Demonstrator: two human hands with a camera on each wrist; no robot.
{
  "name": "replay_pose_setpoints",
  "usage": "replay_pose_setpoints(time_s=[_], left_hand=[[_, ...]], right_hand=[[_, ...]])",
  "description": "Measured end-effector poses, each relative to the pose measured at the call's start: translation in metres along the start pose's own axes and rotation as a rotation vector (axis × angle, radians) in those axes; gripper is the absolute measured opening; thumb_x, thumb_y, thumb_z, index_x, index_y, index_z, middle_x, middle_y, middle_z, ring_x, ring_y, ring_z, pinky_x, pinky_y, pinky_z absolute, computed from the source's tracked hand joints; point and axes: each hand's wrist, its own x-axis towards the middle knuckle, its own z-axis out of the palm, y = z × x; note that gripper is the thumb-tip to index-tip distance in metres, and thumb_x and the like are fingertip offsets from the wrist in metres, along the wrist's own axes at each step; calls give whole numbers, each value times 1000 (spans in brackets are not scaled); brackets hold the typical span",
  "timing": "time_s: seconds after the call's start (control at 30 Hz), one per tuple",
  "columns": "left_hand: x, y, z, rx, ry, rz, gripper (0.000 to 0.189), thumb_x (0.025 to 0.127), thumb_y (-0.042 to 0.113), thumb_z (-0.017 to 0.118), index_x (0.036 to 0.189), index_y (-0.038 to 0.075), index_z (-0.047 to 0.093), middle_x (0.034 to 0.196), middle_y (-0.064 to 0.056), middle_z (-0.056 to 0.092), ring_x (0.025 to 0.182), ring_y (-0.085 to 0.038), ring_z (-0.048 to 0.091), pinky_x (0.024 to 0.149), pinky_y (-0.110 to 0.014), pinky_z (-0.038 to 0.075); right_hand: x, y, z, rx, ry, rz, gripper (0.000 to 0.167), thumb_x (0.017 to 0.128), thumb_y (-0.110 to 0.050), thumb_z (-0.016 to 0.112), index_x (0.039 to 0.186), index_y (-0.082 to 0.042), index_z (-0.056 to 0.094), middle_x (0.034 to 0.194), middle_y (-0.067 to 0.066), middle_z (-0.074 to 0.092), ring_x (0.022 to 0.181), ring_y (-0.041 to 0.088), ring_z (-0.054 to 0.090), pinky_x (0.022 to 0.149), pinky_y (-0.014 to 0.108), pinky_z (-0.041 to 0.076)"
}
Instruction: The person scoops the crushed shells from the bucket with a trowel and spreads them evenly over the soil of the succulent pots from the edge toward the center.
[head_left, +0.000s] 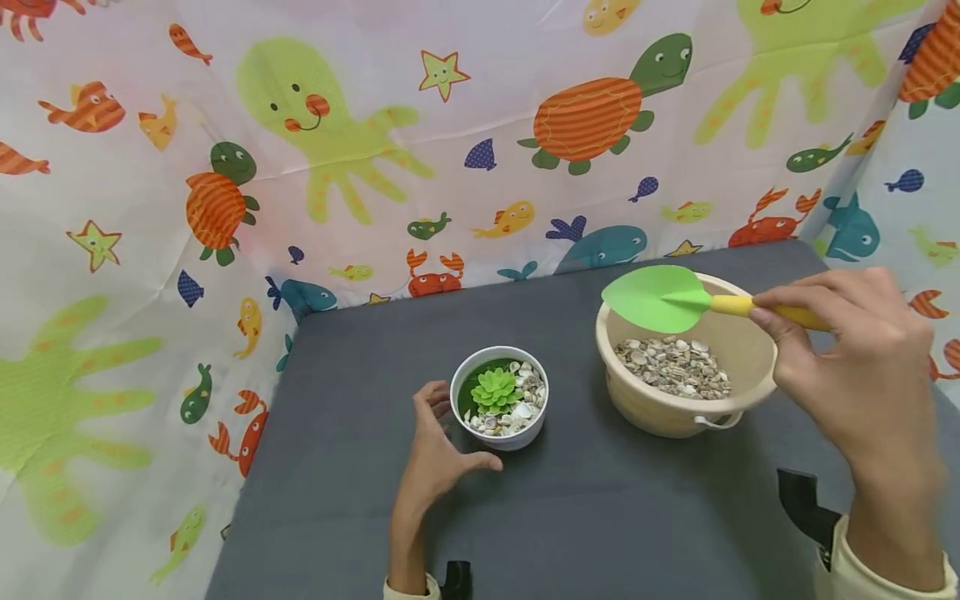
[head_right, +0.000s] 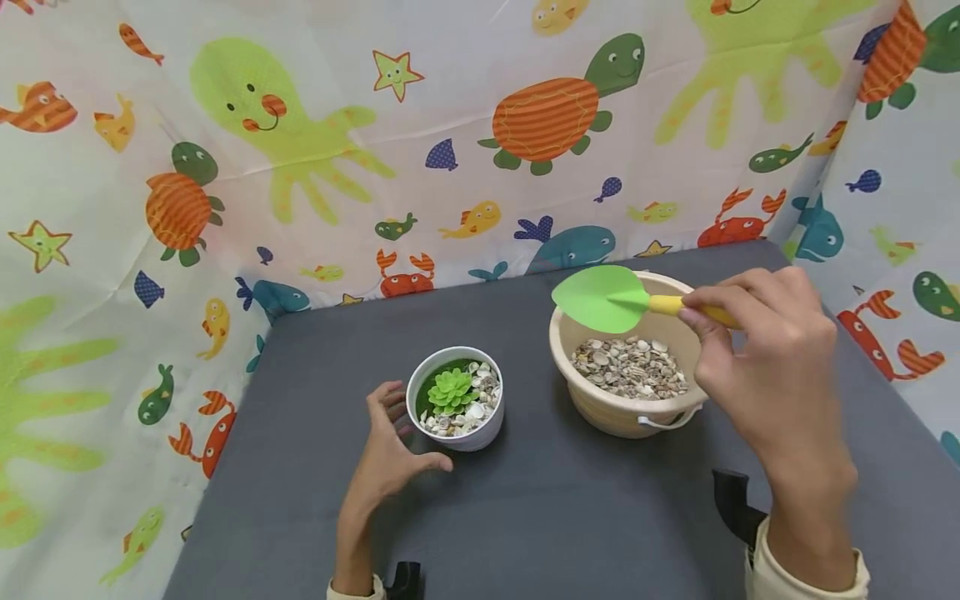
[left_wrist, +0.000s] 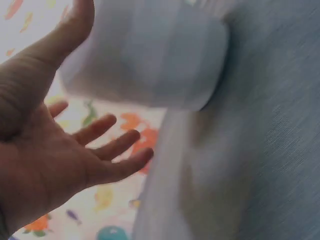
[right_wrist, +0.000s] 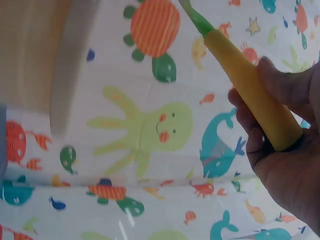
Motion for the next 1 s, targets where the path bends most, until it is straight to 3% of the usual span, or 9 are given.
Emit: replay_pose_setpoints(time_s=[0.1, 0.2, 0.37, 0.47, 0.63, 0.77, 1.0], left_hand=[[-2, 11, -13, 48, 29, 53, 124, 58, 18, 105, 156, 10, 30, 156, -19, 39, 151, -39, 41, 121, -62, 39], [0, 31, -12, 99, 71, 165, 115, 63, 26, 103, 157, 12, 37, 160, -13, 38, 154, -33, 38, 123, -59, 37], [12, 68, 15, 172, 42, 402, 95, 70, 31, 99, 150, 13, 52, 162, -10, 40, 150, -32, 44, 118, -57, 44], [20, 87, 37, 182, -4, 479, 84, 75, 31, 96, 148, 14, 56, 162, -8, 44, 150, -30, 47, 118, -53, 47], [29, 105, 73, 181, -86, 487, 79, 84, 33, 89, 151, 12, 54, 163, -8, 46, 152, -25, 46, 120, -47, 46], [32, 109, 97, 196, -136, 448, 82, 87, 39, 86, 155, 12, 49, 167, -12, 40, 153, -30, 45, 118, -49, 47], [30, 112, 118, 172, -197, 385, 90, 86, 41, 86, 160, 13, 43, 174, -14, 25, 154, -33, 42, 117, -46, 48]], right_hand=[[-1, 8, -7, -57, -58, -5, 13, 74, 19, 76, 85, 11, 76, 79, 25, 69, 87, 8, 45, 83, 17, 24], [-2, 16, -10, -149, -124, -40, 13, 73, 20, 76, 83, 11, 75, 77, 25, 68, 83, 33, 46, 80, 28, 29], [-3, 28, -8, -288, -239, -83, 18, 69, 16, 83, 84, 9, 76, 76, 22, 66, 84, 39, 49, 73, 46, 35], [-2, 34, -5, -330, -299, -96, 25, 65, 17, 86, 86, 7, 77, 79, 21, 68, 84, 37, 52, 72, 48, 39], [0, 40, 6, -391, -373, -145, 33, 61, 20, 86, 91, 9, 77, 84, 23, 70, 84, 37, 55, 71, 47, 46], [-1, 43, 12, -440, -427, -147, 36, 63, 20, 84, 96, 10, 76, 89, 25, 70, 87, 39, 56, 75, 49, 50], [-8, 44, 21, -509, -504, -142, 46, 59, 14, 93, 102, 11, 75, 94, 26, 72, 91, 40, 58, 82, 52, 53]])
